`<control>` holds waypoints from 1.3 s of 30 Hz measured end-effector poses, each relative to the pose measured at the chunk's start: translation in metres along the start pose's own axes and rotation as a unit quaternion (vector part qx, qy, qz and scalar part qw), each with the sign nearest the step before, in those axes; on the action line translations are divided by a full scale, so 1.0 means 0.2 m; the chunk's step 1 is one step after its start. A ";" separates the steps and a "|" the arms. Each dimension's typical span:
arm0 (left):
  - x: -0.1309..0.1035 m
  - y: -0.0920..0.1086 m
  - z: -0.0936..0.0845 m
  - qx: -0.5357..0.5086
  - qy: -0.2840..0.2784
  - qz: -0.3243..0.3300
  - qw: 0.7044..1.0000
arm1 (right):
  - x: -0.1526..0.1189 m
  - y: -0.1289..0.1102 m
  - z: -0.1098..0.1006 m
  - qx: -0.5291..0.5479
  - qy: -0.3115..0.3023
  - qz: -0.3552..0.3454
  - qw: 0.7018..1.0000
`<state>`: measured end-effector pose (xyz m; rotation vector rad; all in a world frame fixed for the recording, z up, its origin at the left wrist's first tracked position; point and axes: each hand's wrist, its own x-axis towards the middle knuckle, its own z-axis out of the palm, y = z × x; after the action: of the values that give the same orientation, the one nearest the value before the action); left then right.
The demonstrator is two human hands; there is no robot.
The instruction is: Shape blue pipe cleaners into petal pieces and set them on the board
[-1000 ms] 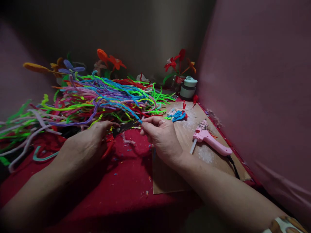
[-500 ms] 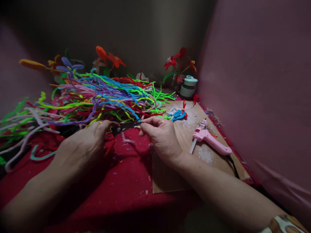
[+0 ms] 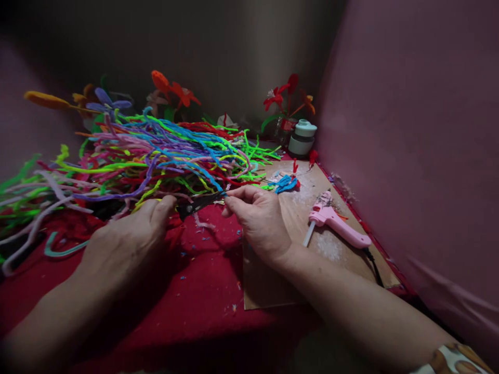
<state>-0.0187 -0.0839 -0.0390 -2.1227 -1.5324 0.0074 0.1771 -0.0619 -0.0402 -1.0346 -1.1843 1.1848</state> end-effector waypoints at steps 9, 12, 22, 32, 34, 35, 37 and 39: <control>-0.02 0.01 0.03 0.003 0.023 0.018 1.000 | 0.00 0.00 0.00 -0.016 0.013 -0.010 1.000; -0.03 0.01 0.04 -0.013 0.021 0.021 0.999 | 0.00 0.00 0.00 -0.020 0.015 -0.010 1.000; -0.03 0.04 0.06 -0.103 -0.009 0.040 0.994 | 0.00 -0.01 0.00 -0.018 0.021 -0.018 0.999; -0.03 0.04 0.07 -0.092 0.026 0.048 0.994 | 0.00 -0.02 0.00 -0.034 0.020 -0.027 0.999; -0.03 0.04 0.07 -0.107 0.020 0.043 0.993 | 0.00 -0.02 0.00 -0.044 0.019 -0.029 0.998; -0.03 0.04 0.07 -0.124 0.014 0.042 0.991 | 0.00 -0.01 0.00 -0.047 0.018 -0.026 0.998; -0.02 0.04 0.07 -0.162 0.000 0.027 0.986 | 0.01 -0.01 0.00 -0.046 0.012 -0.015 0.999; -0.02 0.02 0.07 -0.190 0.004 -0.007 0.982 | 0.01 0.00 0.00 -0.038 0.006 -0.008 0.999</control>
<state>-0.0199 -0.0826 -0.0533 -2.3956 -1.6482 -0.3217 0.1774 -0.0602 -0.0392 -1.0854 -1.2334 1.1275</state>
